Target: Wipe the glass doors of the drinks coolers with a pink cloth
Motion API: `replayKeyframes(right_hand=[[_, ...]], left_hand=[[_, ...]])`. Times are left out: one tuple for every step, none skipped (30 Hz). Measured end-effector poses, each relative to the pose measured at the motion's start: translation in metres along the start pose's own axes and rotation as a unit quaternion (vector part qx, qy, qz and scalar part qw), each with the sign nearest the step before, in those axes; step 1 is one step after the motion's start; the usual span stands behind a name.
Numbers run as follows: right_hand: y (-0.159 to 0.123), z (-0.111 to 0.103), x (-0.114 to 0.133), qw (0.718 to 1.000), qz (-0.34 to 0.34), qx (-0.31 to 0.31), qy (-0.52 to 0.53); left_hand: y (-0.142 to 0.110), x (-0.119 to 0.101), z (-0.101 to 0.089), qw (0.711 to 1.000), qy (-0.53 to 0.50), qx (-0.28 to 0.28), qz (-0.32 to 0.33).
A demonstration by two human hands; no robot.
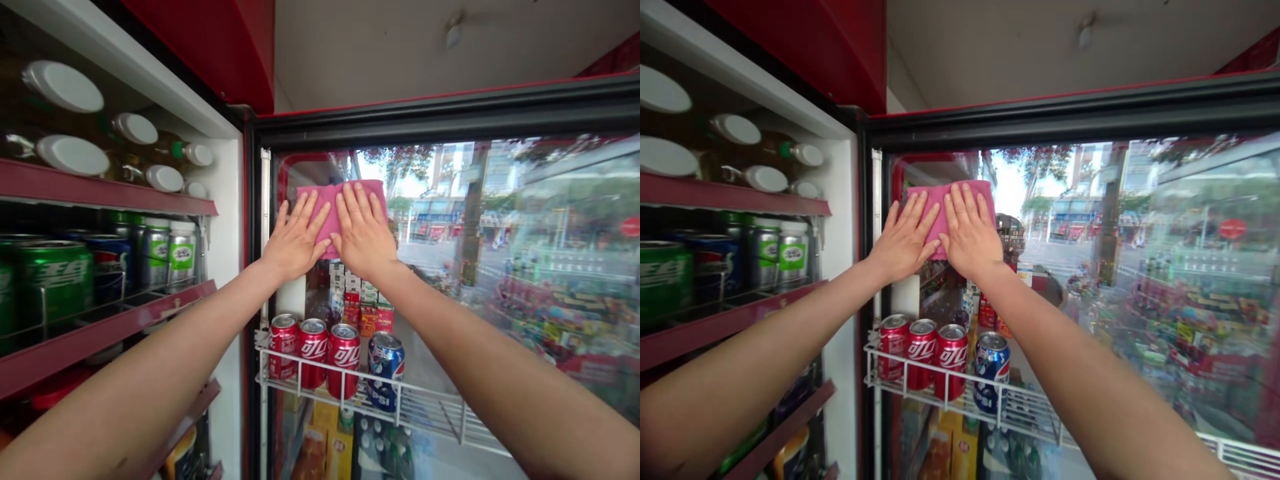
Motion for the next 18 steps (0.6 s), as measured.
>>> replayKeyframes(right_hand=[[0.001,0.003,0.007,1.0,-0.001,0.003,0.003],[0.002,0.006,0.014,1.0,-0.003,0.006,0.005],[0.003,0.009,0.021,1.0,-0.005,0.009,0.008],[0.003,0.012,0.028,1.0,-0.007,0.011,0.013],[0.003,0.015,0.035,1.0,-0.009,0.012,0.019],[0.002,0.019,0.041,0.999,-0.012,0.013,0.026],[0.001,0.022,0.048,0.999,-0.013,0.013,0.035],[0.0,0.026,0.054,0.999,-0.015,0.014,0.044],[-0.001,0.03,0.06,0.998,-0.016,0.017,0.054],[-0.002,0.033,0.066,0.998,-0.017,0.021,0.063],[-0.003,0.035,0.071,0.997,-0.018,0.028,0.07],[-0.004,0.038,0.076,0.996,-0.02,0.037,0.074],[-0.005,0.039,0.079,0.996,-0.023,0.046,0.076],[-0.007,0.04,0.082,0.995,-0.027,0.055,0.075],[-0.009,0.04,0.083,0.995,-0.032,0.063,0.074],[-0.011,0.04,0.084,0.994,-0.039,0.069,0.074],[-0.014,0.039,0.083,0.993,-0.046,0.073,0.075],[-0.017,0.038,0.082,0.993,-0.054,0.074,0.077]], left_hand=[[-0.006,0.004,-0.001,1.0,0.007,0.005,-0.003],[-0.013,0.008,-0.002,1.0,0.015,0.011,-0.006],[-0.019,0.012,-0.002,1.0,0.024,0.016,-0.01],[-0.026,0.015,-0.003,0.999,0.033,0.023,-0.015],[-0.032,0.018,-0.003,0.999,0.041,0.029,-0.02],[-0.039,0.021,-0.004,0.998,0.046,0.037,-0.023],[-0.046,0.024,-0.004,0.998,0.048,0.044,-0.026],[-0.052,0.026,-0.005,0.997,0.05,0.049,-0.028],[-0.059,0.028,-0.005,0.997,0.052,0.054,-0.03],[-0.065,0.03,-0.006,0.996,0.055,0.057,-0.031],[-0.07,0.031,-0.007,0.996,0.06,0.059,-0.032],[-0.076,0.031,-0.007,0.996,0.065,0.061,-0.033],[-0.08,0.031,-0.007,0.995,0.069,0.062,-0.033],[-0.084,0.031,-0.007,0.995,0.071,0.062,-0.033],[-0.088,0.029,-0.006,0.995,0.071,0.063,-0.033],[-0.091,0.027,-0.005,0.995,0.071,0.063,-0.033],[-0.093,0.024,-0.005,0.995,0.07,0.063,-0.035],[-0.095,0.021,-0.004,0.995,0.07,0.063,-0.038]])
Point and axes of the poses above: each hand's wrist, its own y-axis towards the middle knuckle, its own z-axis out of the palm, x = y × z, the point moved 3 cm from there along y, towards the middle knuckle, and after that the axes turned 15 degrees about -z, right-handed, at the moved point
